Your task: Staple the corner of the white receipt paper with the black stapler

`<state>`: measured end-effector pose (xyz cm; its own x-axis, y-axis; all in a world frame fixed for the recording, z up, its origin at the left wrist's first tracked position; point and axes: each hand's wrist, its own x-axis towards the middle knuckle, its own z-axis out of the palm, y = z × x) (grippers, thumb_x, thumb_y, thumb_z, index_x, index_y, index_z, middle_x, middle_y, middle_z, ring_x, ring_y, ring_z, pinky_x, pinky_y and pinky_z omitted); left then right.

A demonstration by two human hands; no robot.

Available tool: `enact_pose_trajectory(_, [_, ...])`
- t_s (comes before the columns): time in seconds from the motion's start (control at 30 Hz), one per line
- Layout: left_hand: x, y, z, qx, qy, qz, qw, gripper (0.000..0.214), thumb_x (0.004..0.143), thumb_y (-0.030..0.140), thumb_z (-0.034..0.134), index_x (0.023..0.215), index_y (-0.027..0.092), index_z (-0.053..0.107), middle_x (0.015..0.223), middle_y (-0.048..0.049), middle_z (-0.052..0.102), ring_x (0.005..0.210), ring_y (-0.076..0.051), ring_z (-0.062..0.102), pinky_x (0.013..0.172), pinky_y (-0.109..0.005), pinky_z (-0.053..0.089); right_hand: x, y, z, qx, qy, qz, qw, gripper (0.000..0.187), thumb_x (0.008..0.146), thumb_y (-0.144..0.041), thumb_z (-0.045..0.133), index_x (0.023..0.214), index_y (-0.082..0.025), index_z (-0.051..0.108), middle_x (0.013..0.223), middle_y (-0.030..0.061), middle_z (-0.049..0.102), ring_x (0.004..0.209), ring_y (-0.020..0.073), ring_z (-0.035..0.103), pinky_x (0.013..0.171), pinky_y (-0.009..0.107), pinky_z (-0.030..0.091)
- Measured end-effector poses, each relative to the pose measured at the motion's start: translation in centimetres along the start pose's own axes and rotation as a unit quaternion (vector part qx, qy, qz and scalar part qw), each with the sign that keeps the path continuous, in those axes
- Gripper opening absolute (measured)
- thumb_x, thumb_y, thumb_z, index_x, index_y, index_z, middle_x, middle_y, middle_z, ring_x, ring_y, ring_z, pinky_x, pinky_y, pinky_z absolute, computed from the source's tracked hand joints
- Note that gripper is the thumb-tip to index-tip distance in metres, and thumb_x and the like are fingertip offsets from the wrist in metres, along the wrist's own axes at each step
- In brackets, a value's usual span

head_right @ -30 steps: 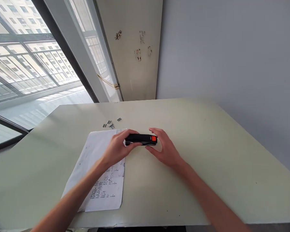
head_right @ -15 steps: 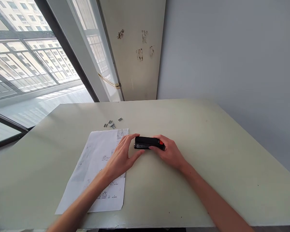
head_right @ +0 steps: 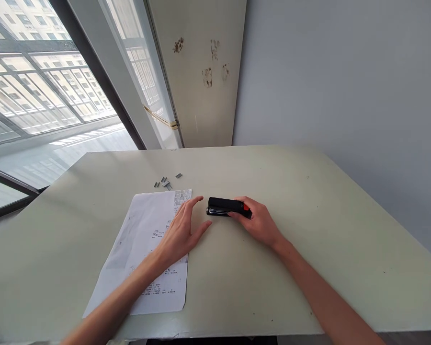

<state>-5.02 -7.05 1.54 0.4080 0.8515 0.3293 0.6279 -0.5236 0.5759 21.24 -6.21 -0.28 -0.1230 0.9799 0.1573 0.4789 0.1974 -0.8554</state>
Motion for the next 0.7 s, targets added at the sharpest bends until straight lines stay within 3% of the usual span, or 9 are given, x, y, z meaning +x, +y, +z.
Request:
enact_pose_trajectory(0.23, [2.2,-4.6,-4.0,0.051,-0.067,0.1,0.991,0.037,0.107,0.045,0.054,0.14,0.027,0.056,0.142,-0.0095,0.064,0.134,-0.029,0.059,0.115,-0.051,0.047,-0.1,0.7,-0.8,0.035,-0.056,0.042,0.997,0.043,0.093,-0.062,0.069,0.121,-0.03,0.07,0.101,0.004,0.075,0.09,0.0254,0.067,0.08,0.038,0.056])
enact_pose_trajectory(0.37, [3.0,-6.5,-5.7,0.068,-0.006,0.024,0.997,0.034,0.108,0.048,0.049,0.128,0.024,0.063,0.123,-0.009,0.07,0.113,-0.027,0.067,0.102,-0.047,0.055,-0.1,0.6,-0.8,0.042,-0.066,0.064,0.995,0.044,0.092,-0.062,0.07,0.122,-0.03,0.069,0.101,0.0038,0.075,0.089,0.0251,0.067,0.08,0.039,0.056])
enact_pose_trajectory(0.47, [2.6,-6.3,-5.9,0.05,0.026,-0.012,0.998,0.031,0.107,0.047,0.051,0.124,0.024,0.064,0.113,-0.0062,0.069,0.102,-0.022,0.067,0.093,-0.04,0.057,0.1,0.3,-0.7,0.035,-0.062,0.066,0.995,0.042,0.091,-0.061,0.071,0.119,-0.03,0.07,0.101,0.004,0.076,0.089,0.0252,0.068,0.081,0.039,0.056])
enact_pose_trajectory(0.7, [1.4,-6.2,-4.6,0.03,-0.02,-0.004,0.999,0.028,0.107,0.045,0.052,0.119,0.025,0.068,0.11,-0.0042,0.07,0.099,-0.021,0.066,0.093,-0.037,0.055,0.0,-0.2,-0.8,0.005,-0.052,0.067,0.996,0.04,0.091,-0.059,0.071,0.116,-0.029,0.07,0.099,0.0033,0.075,0.087,0.0242,0.066,0.079,0.037,0.054])
